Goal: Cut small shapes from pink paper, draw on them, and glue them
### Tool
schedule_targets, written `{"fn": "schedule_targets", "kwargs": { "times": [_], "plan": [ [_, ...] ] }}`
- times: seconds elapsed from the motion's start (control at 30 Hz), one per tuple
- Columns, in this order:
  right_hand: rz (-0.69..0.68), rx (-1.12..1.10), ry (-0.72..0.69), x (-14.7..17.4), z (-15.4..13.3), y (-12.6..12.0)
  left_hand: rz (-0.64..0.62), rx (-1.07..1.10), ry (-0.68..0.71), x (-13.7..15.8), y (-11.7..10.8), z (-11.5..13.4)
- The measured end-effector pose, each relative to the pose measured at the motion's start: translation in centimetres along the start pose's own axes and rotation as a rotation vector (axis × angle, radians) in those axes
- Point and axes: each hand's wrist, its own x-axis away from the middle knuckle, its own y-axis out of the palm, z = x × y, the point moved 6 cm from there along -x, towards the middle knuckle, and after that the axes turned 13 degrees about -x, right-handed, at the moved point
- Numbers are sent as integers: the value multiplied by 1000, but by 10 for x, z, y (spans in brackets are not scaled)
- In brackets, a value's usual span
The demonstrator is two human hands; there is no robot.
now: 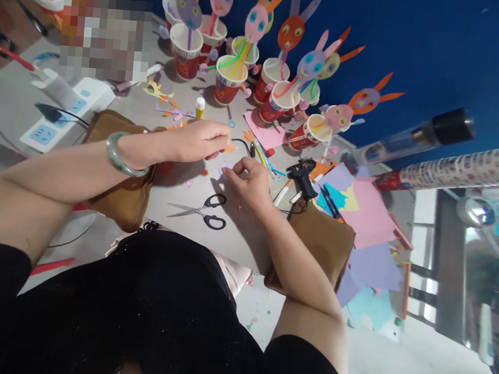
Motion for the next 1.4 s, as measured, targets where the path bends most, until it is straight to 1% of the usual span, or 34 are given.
{"fn": "schedule_targets", "kwargs": {
  "times": [0.07,0.1,0.17,0.23,0.3,0.43,0.57,0.63,0.73,0.8,0.87,0.93,1.0,1.1,1.17,1.23,1.4],
  "plan": [
    [95,-178,131,-2,4,-9,-23,34,-43,-9,10,-3],
    [121,-255,171,-3,5,-12,-28,54,-59,-12,15,-6],
    [130,-360,218,-5,5,-15,-35,96,-73,-15,23,-14],
    [109,-392,258,-6,7,-14,-24,120,-63,-15,29,-21],
    [95,-376,294,-7,9,-13,7,115,-43,-14,32,-26],
    [77,-404,345,-7,12,-5,58,43,24,-14,35,-27],
    [65,-449,368,-7,14,1,93,-52,78,-15,36,-24],
    [78,-434,358,-7,15,-1,97,-125,66,-13,35,-23],
    [163,-268,263,-12,14,-18,101,-330,10,-2,32,-18],
    [179,-109,195,-17,11,-29,56,-532,37,11,38,-6],
    [105,-26,194,-22,11,-33,-68,-707,170,26,57,10],
    [16,-30,232,-27,14,-33,-150,-804,317,43,76,25],
    [-47,-60,266,-33,17,-31,-164,-859,325,52,88,31],
    [-179,-109,331,-41,25,-21,-182,-913,296,56,97,31],
    [-269,-128,371,-45,31,-14,-201,-913,286,55,98,29],
    [-328,-119,385,-48,36,-9,-216,-906,281,53,98,26],
    [-454,-87,369,-53,36,0,-252,-863,247,50,99,20]
  ]
}}
